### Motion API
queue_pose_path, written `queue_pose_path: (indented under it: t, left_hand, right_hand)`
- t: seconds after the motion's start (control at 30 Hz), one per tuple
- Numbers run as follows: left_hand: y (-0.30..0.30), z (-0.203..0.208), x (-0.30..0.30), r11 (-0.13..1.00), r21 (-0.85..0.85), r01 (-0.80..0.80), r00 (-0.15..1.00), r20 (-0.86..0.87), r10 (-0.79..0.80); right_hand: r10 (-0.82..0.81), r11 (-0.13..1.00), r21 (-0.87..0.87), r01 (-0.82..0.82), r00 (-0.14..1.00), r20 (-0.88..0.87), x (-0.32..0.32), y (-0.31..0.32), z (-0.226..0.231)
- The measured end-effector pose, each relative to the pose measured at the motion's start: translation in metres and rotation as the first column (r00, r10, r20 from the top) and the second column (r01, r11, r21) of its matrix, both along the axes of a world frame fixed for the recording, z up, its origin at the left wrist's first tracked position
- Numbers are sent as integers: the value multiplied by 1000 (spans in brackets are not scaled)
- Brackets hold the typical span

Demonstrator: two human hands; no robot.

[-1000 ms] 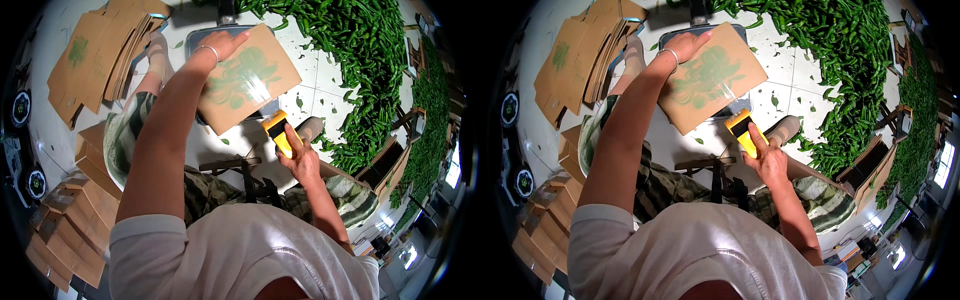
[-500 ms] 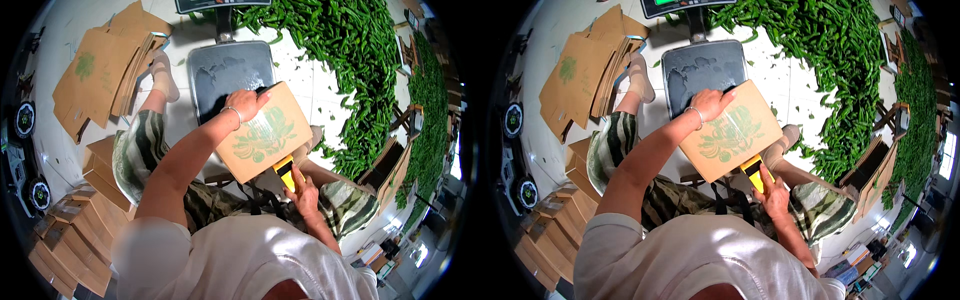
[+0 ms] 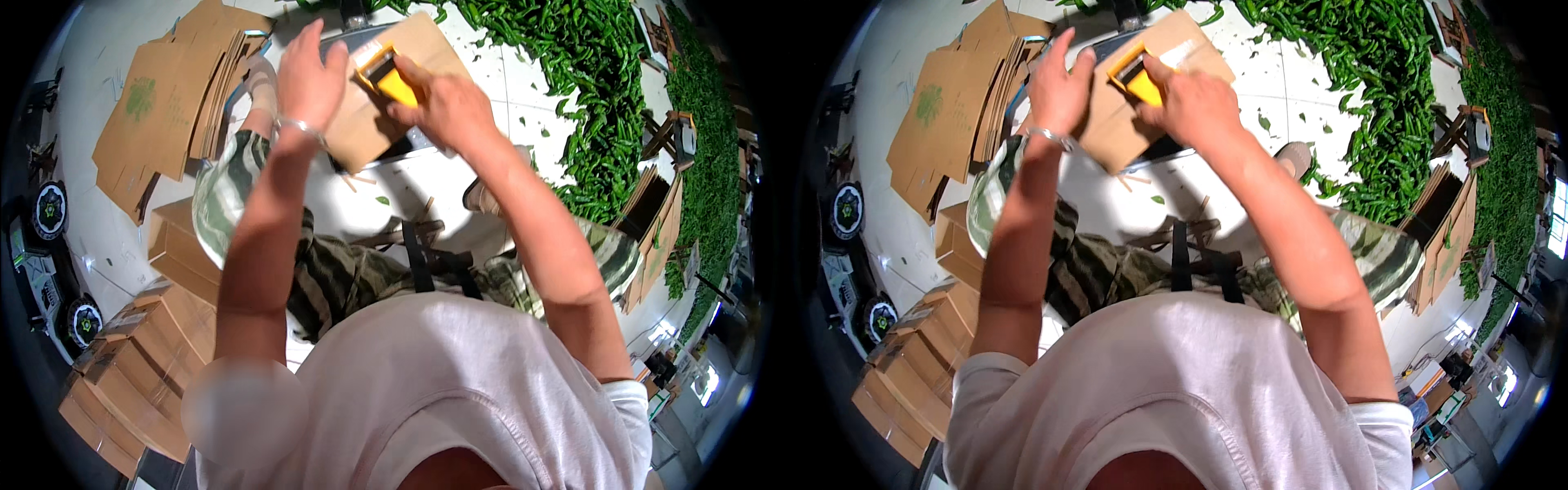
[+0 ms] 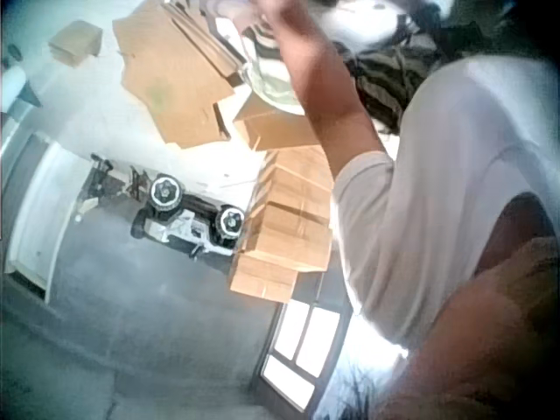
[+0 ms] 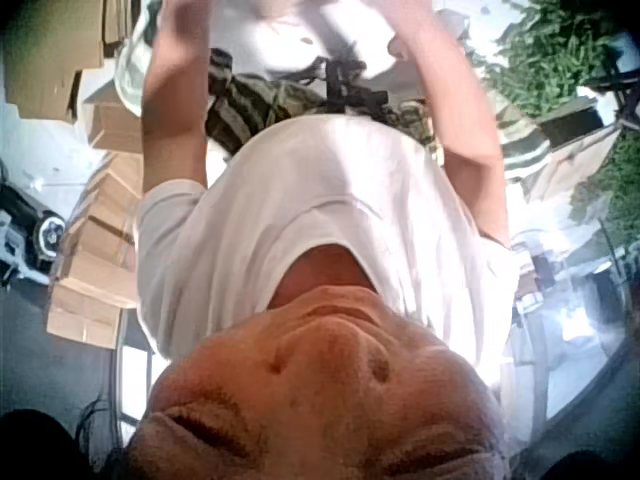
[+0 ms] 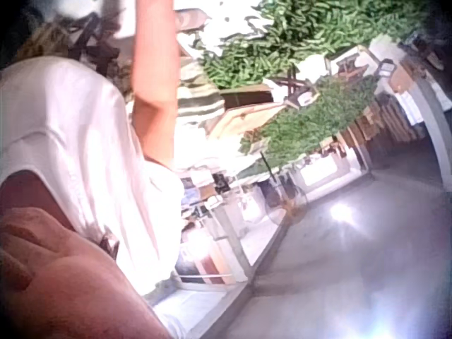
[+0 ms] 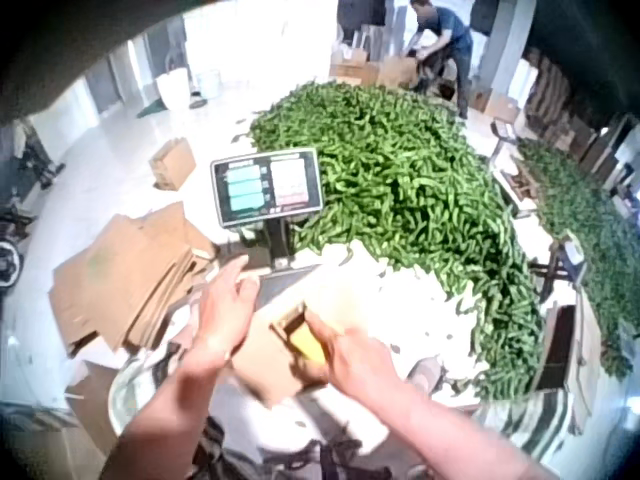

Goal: The person packs green peppers into a cardboard box, weighs them on a scale, seals the box with a tape dispenser, and stacks the box on a pile of other boxes.

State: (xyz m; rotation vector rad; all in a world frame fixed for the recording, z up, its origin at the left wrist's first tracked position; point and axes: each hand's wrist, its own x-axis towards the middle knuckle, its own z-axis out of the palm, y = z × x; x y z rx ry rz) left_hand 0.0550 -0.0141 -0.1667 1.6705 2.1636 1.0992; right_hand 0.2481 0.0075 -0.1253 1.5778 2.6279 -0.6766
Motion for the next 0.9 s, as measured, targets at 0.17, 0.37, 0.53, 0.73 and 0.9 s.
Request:
queue_pose_path:
  t: [0.17,0.37,0.53,0.73,0.9]
  left_hand:
    - [-75,-46,53,939,-343,-37,943,-324,-81]
    - [-51,-50,45,831,-519,-200,888,-455,-70]
    - [-52,-56,44,822,-538,-187,889,-449,-92]
    - [-45,-51,40,808,-556,-194,881,-461,-105]
    - [-38,-38,34,762,-628,-158,922,-370,-114]
  right_hand:
    - [23,1000,-16,-23,1000,3,-29,11,9]
    - [28,997,69,-23,997,-66,-37,9,13]
    - [-61,998,-29,58,992,-115,14,-37,10]
    - [-139,983,-125,134,990,-28,71,-103,-32]
    - [-159,974,-168,153,987,-22,103,-133,-78]
